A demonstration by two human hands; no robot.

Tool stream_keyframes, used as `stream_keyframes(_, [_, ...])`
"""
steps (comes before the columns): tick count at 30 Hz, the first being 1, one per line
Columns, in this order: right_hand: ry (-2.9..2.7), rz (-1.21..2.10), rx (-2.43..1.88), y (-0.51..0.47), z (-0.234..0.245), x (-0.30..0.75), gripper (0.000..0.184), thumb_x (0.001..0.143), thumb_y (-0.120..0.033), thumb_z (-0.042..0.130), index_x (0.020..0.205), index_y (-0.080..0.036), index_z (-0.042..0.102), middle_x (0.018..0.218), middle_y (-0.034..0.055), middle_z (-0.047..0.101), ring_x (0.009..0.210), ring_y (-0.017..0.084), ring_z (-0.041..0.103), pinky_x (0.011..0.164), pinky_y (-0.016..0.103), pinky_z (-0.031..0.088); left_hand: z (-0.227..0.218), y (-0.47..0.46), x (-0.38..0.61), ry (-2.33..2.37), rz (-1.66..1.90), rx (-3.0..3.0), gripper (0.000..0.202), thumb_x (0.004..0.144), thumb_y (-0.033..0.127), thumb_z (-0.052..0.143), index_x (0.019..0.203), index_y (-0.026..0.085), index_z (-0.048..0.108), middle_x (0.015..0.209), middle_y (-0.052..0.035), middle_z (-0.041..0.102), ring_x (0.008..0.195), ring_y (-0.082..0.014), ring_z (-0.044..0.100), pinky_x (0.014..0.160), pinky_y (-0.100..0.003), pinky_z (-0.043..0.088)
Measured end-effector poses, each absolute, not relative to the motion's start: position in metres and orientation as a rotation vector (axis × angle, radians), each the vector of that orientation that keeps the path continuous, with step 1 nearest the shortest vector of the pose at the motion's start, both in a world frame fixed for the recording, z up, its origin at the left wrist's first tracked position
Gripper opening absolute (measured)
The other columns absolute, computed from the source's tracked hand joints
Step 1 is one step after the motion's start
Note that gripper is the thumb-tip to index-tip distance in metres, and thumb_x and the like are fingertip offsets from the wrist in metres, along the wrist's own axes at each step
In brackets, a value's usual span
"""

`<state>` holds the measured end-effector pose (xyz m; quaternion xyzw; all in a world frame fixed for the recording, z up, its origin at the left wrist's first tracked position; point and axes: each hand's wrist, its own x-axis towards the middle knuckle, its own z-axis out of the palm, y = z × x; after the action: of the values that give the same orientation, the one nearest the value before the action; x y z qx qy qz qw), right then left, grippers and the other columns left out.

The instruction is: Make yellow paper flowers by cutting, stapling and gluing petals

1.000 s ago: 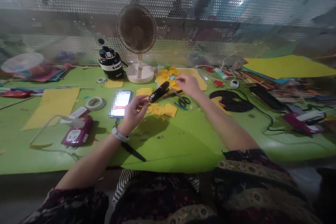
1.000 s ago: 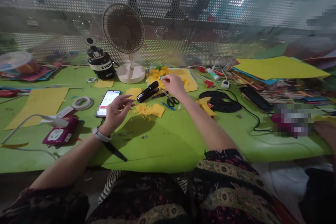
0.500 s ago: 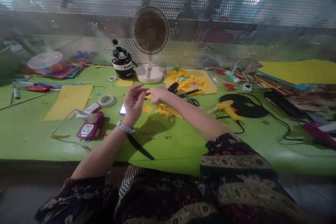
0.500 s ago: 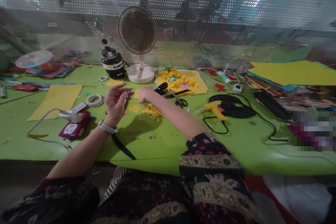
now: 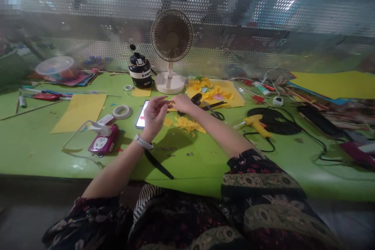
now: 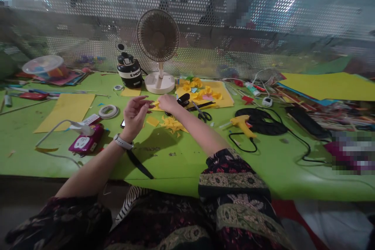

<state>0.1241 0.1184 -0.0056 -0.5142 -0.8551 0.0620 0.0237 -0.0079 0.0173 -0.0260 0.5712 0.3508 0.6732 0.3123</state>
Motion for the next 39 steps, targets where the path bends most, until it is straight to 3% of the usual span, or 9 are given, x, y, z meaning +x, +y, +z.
stream_keyframes(7, [-2.299, 0.264, -1.455, 0.116, 0.018, 0.145, 0.026, 0.090, -0.021, 0.054, 0.100, -0.014, 0.077, 0.094, 0.0065, 0.076, 0.087, 0.022, 0.068, 0.075, 0.028, 0.047, -0.027, 0.025, -0.011, 1.015, 1.572, 1.151, 0.024, 0.087, 0.033, 0.067, 0.104, 0.017, 0.061, 0.102, -0.0097, 0.076, 0.089, -0.0188, 0.075, 0.070, -0.028, 0.061])
stream_keyframes(12, [-2.243, 0.434, -1.104, 0.064, 0.028, 0.162, 0.029, 0.093, -0.025, 0.055, 0.113, -0.014, 0.074, 0.101, 0.0081, 0.078, 0.086, 0.020, 0.071, 0.081, 0.035, 0.055, -0.016, 0.020, -0.007, 0.841, 1.153, 0.686, 0.046, 0.094, 0.055, 0.053, 0.095, 0.011, 0.068, 0.098, -0.0156, 0.076, 0.089, -0.0225, 0.074, 0.082, -0.035, 0.061])
stream_keyframes(14, [-2.356, 0.286, -1.026, 0.038, 0.023, 0.166, 0.032, 0.095, -0.025, 0.055, 0.120, -0.014, 0.072, 0.112, 0.0111, 0.076, 0.097, 0.024, 0.071, 0.094, 0.045, 0.053, -0.012, 0.015, -0.005, 0.735, 1.079, 0.604, 0.049, 0.094, 0.057, 0.052, 0.096, 0.011, 0.068, 0.093, -0.0138, 0.076, 0.085, -0.0229, 0.074, 0.079, -0.034, 0.061])
stream_keyframes(17, [-2.562, 0.060, -0.893, 0.011, 0.009, 0.176, 0.046, 0.095, -0.040, 0.061, 0.134, -0.014, 0.063, 0.137, 0.0160, 0.064, 0.127, 0.030, 0.060, 0.115, 0.059, 0.035, -0.013, 0.008, -0.001, 0.676, 1.015, 0.560, 0.036, 0.094, 0.047, 0.057, 0.099, 0.013, 0.069, 0.089, -0.0102, 0.074, 0.079, -0.0219, 0.073, 0.070, -0.032, 0.059])
stream_keyframes(19, [-2.619, -0.032, -0.860, 0.002, 0.000, 0.185, 0.058, 0.093, -0.044, 0.064, 0.142, -0.013, 0.056, 0.146, 0.0179, 0.055, 0.137, 0.032, 0.052, 0.118, 0.060, 0.032, -0.017, 0.006, 0.001, 0.675, 0.964, 0.567, 0.026, 0.092, 0.037, 0.062, 0.100, 0.013, 0.069, 0.093, -0.0097, 0.073, 0.078, -0.0210, 0.072, 0.070, -0.033, 0.059])
stream_keyframes(21, [-2.634, -0.075, -0.817, -0.002, -0.008, 0.195, 0.053, 0.095, -0.035, 0.063, 0.144, -0.015, 0.054, 0.148, 0.0160, 0.054, 0.138, 0.029, 0.051, 0.119, 0.057, 0.034, -0.022, 0.004, 0.003, 0.652, 0.915, 0.590, 0.022, 0.091, 0.032, 0.065, 0.101, 0.013, 0.069, 0.098, -0.0109, 0.073, 0.081, -0.0209, 0.071, 0.076, -0.035, 0.059])
stream_keyframes(25, [-2.551, -0.058, -0.733, -0.007, -0.018, 0.214, 0.038, 0.097, -0.015, 0.055, 0.134, -0.019, 0.063, 0.140, 0.0118, 0.063, 0.133, 0.026, 0.056, 0.115, 0.056, 0.041, -0.028, 0.000, 0.007, 0.615, 0.857, 0.624, 0.026, 0.094, 0.036, 0.062, 0.104, 0.013, 0.070, 0.105, -0.0125, 0.072, 0.090, -0.0217, 0.070, 0.087, -0.039, 0.058])
stream_keyframes(32, [-2.111, 0.187, -0.796, -0.020, -0.028, 0.214, 0.021, 0.098, -0.030, 0.057, 0.105, -0.021, 0.074, 0.136, 0.0125, 0.064, 0.128, 0.026, 0.058, 0.107, 0.050, 0.050, -0.033, -0.006, 0.013, 0.572, 0.837, 0.669, 0.010, 0.087, 0.022, 0.070, 0.092, 0.014, 0.073, 0.098, -0.0080, 0.076, 0.093, -0.0190, 0.071, 0.097, -0.036, 0.053])
stream_keyframes(39, [-1.715, 0.642, -1.020, -0.029, -0.030, 0.209, 0.029, 0.091, -0.049, 0.065, 0.086, -0.021, 0.065, 0.117, 0.0106, 0.071, 0.108, 0.024, 0.068, 0.098, 0.044, 0.054, -0.035, -0.011, 0.014, 0.471, 0.804, 0.738, 0.053, 0.084, 0.063, 0.066, 0.106, 0.016, 0.074, 0.109, -0.0105, 0.076, 0.098, -0.0229, 0.072, 0.099, -0.044, 0.053])
